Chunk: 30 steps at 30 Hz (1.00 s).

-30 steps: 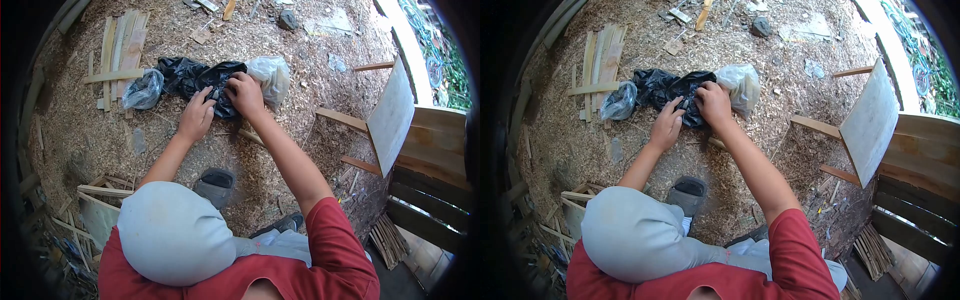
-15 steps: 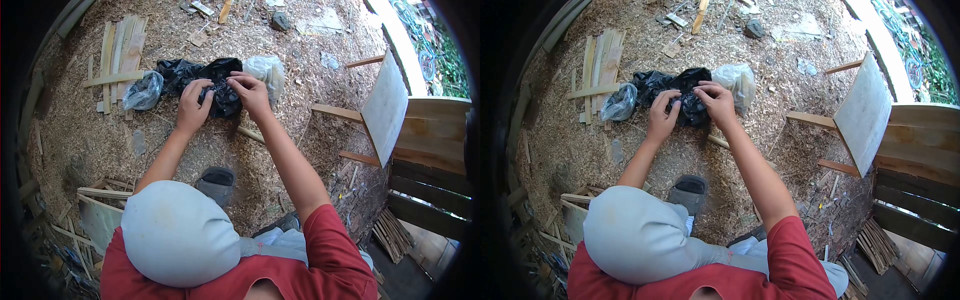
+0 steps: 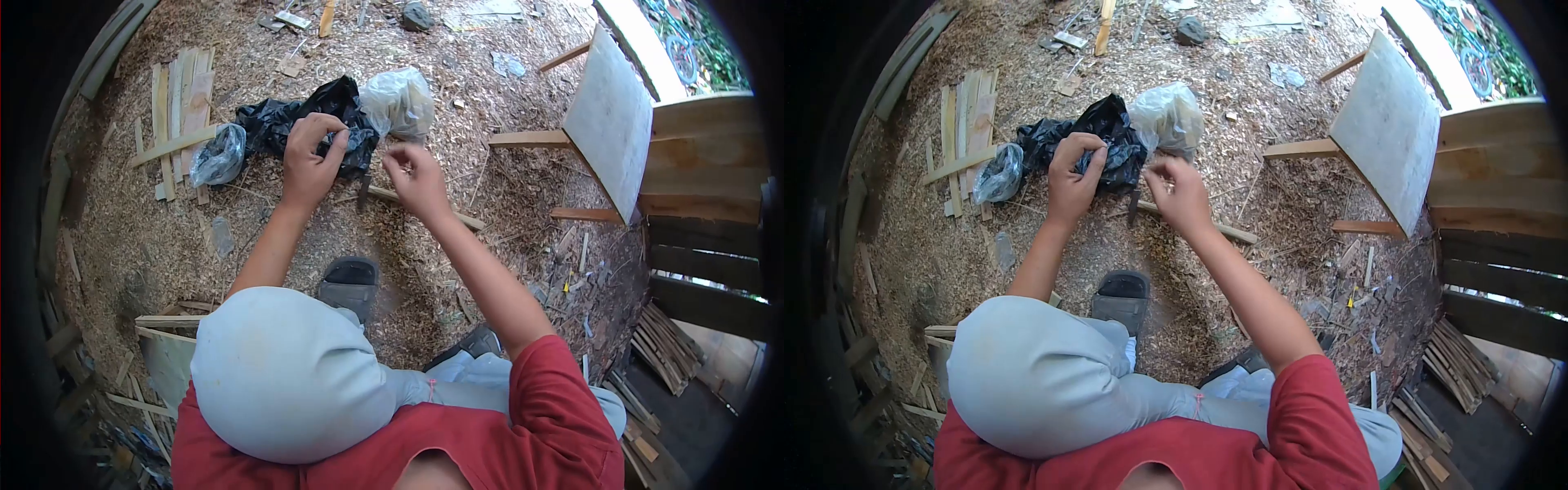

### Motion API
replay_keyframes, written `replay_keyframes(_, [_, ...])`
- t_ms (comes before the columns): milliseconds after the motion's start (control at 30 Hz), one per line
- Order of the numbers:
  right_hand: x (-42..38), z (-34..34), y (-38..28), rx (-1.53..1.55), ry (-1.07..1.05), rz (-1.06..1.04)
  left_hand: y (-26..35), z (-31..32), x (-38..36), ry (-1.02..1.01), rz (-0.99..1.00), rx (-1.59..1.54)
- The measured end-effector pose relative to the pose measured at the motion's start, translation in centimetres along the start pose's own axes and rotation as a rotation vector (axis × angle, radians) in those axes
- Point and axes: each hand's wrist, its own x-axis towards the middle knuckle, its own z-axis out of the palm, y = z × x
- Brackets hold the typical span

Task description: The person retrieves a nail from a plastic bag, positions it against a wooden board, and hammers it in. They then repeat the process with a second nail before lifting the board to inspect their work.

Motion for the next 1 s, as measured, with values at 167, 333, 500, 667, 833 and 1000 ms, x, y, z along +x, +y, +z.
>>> replay_keyframes(167, [-6.2, -1.3, 5.2, -0.544, -0.041, -0.234, 2.1, 0.8, -0.2, -0.035, 0.036, 0.010])
replay_keyframes(333, [-6.2, -2.5, 5.8, -0.564, -0.055, -0.319, 5.2, 1.9, 0.3, -0.075, 0.082, 0.019])
replay_keyframes(500, [-6.8, -11.9, 4.2, -0.447, -0.194, -0.102, 9.1, 3.2, 1.4, -0.143, 0.124, -0.144])
replay_keyframes(667, [-9.9, -25.7, 1.4, -0.257, -0.130, -0.108, 13.4, 6.0, 4.4, -0.360, 0.138, -0.375])
replay_keyframes(833, [-14.7, -34.1, 2.0, -0.044, 0.002, -0.077, 21.0, 11.8, 8.8, -0.544, 0.172, -0.533])
replay_keyframes(1000, [-18.6, -38.7, 3.5, 0.234, 0.264, 0.075, 26.3, 19.3, 11.1, -0.725, 0.167, -0.688])
